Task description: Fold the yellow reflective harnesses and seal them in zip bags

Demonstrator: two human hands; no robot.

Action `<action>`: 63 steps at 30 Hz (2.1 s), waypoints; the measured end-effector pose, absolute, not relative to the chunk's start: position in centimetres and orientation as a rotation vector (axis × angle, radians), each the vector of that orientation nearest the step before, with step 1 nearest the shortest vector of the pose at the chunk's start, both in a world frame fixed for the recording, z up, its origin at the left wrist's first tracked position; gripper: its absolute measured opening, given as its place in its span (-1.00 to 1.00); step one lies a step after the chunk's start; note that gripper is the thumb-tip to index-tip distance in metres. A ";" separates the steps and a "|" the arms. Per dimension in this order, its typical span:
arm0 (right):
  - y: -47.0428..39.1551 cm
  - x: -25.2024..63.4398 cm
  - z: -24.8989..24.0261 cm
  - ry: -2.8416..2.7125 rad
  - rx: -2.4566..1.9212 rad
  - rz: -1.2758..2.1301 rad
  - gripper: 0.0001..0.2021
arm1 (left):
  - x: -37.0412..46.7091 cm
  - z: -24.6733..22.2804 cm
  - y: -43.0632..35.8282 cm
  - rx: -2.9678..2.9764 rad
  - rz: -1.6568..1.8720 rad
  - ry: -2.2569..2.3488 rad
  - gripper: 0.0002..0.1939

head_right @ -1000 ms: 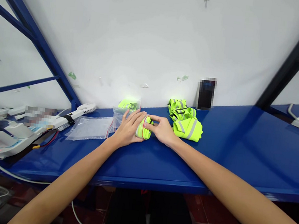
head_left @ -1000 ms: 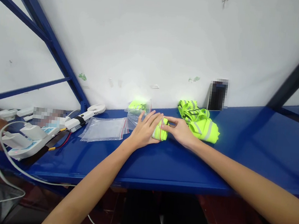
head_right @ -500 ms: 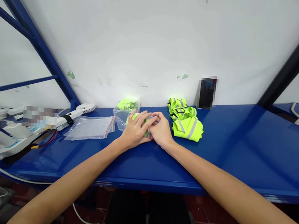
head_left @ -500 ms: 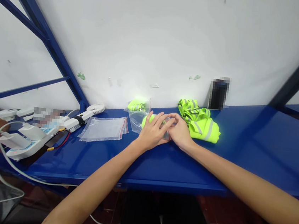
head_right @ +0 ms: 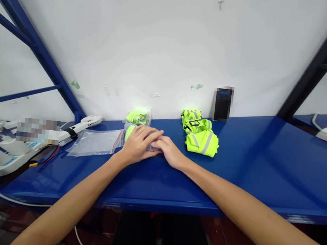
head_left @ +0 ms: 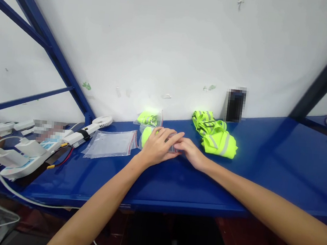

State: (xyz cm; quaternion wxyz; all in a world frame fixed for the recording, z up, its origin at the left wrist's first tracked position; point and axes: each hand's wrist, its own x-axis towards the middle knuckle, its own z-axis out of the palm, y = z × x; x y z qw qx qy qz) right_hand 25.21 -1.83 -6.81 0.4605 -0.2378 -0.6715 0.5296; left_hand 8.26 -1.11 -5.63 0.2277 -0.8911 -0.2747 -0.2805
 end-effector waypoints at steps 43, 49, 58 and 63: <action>-0.6 26.0 -8.4 -2.383 -1.120 0.256 -0.67 | 6.4 -7.6 1.3 -3.147 -2.157 -2.120 -0.66; 0.0 26.5 -7.6 -2.226 -1.072 0.533 -0.77 | 7.1 -8.3 1.6 -2.845 -2.258 -2.185 -0.75; 0.1 26.5 -7.0 -2.172 -1.076 0.672 -0.73 | 6.8 -8.2 1.4 -2.935 -2.059 -2.079 -0.76; 0.1 26.6 -7.0 -2.161 -1.032 0.736 -0.73 | 6.9 -8.0 0.9 -3.108 -1.946 -1.789 -0.72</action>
